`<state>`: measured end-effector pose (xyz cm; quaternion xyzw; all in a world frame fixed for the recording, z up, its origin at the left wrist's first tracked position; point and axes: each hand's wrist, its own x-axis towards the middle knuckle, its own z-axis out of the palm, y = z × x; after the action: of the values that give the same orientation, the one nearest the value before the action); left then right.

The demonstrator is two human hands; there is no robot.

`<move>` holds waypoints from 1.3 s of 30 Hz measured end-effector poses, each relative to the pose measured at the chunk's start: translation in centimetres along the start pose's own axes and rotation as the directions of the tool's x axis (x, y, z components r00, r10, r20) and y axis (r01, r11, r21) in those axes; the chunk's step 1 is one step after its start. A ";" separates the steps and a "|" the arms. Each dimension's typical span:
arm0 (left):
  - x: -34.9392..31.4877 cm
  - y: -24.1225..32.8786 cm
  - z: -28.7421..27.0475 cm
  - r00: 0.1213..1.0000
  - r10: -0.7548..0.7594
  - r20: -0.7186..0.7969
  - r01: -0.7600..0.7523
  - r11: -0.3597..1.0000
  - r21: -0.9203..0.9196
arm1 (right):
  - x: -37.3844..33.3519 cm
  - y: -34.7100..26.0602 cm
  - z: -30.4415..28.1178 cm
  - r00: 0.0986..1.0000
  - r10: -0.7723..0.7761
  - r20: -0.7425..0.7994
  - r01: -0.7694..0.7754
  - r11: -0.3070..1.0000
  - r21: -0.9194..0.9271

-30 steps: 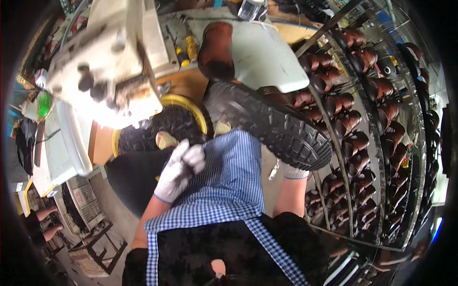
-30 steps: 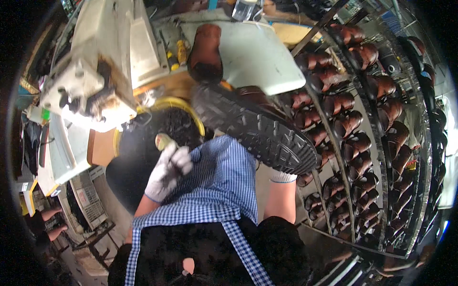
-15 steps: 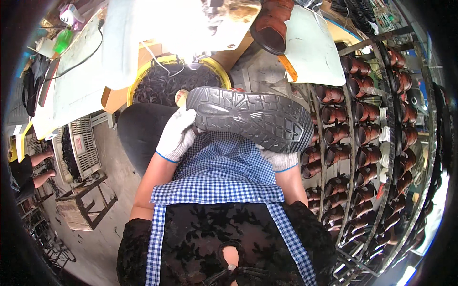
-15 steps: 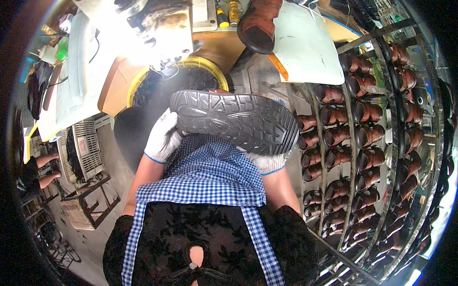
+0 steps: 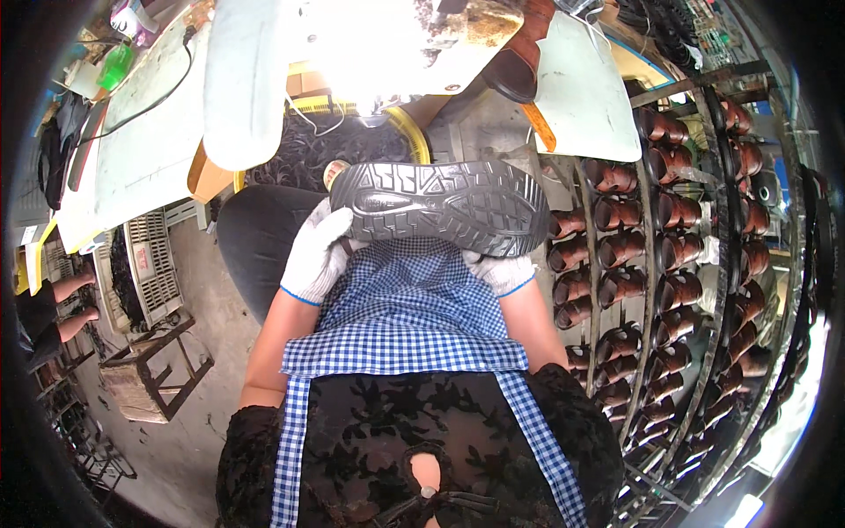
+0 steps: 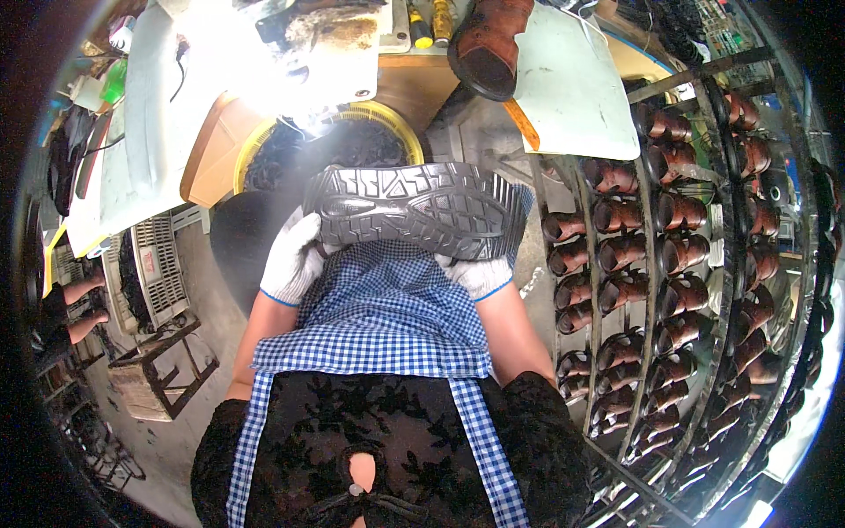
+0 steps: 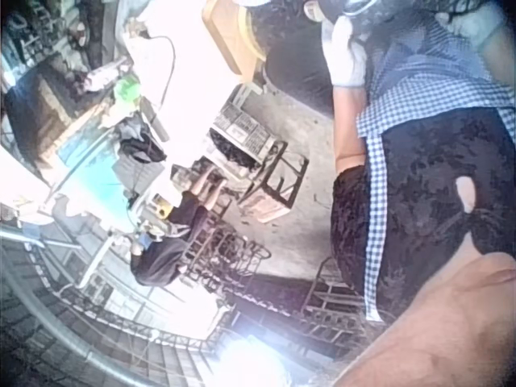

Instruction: Apply adhesive or stitch components of shoes using an industrial machine and organize finished parts on a rack.

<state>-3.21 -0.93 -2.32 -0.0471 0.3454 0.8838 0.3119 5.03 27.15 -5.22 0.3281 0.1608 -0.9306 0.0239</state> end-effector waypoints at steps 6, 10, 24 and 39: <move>-0.4 -0.9 -0.8 0.999 -0.049 0.000 0.049 0.998 0.028 | 3.4 -2.7 -2.3 0.913 0.251 0.322 -0.245 0.968 -0.058; 0.1 -1.3 0.1 0.998 -0.053 -0.035 0.051 0.996 -0.069 | 2.1 -1.3 -2.7 0.987 0.031 0.160 0.030 0.931 -0.365; 9.8 -6.8 8.8 0.935 -0.164 0.314 -0.085 0.757 0.648 | -6.9 0.9 -20.8 0.893 0.326 0.311 -0.421 0.850 0.318; 6.3 -15.6 12.6 0.769 -0.638 -0.040 0.418 0.454 0.787 | 11.2 -12.3 -29.0 0.551 -0.669 -0.499 0.335 0.725 -0.602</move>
<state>2.53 19.25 -3.74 0.0990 0.6045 0.5087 0.6050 11.92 48.62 -29.90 0.5719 0.4516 -0.6414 -0.2400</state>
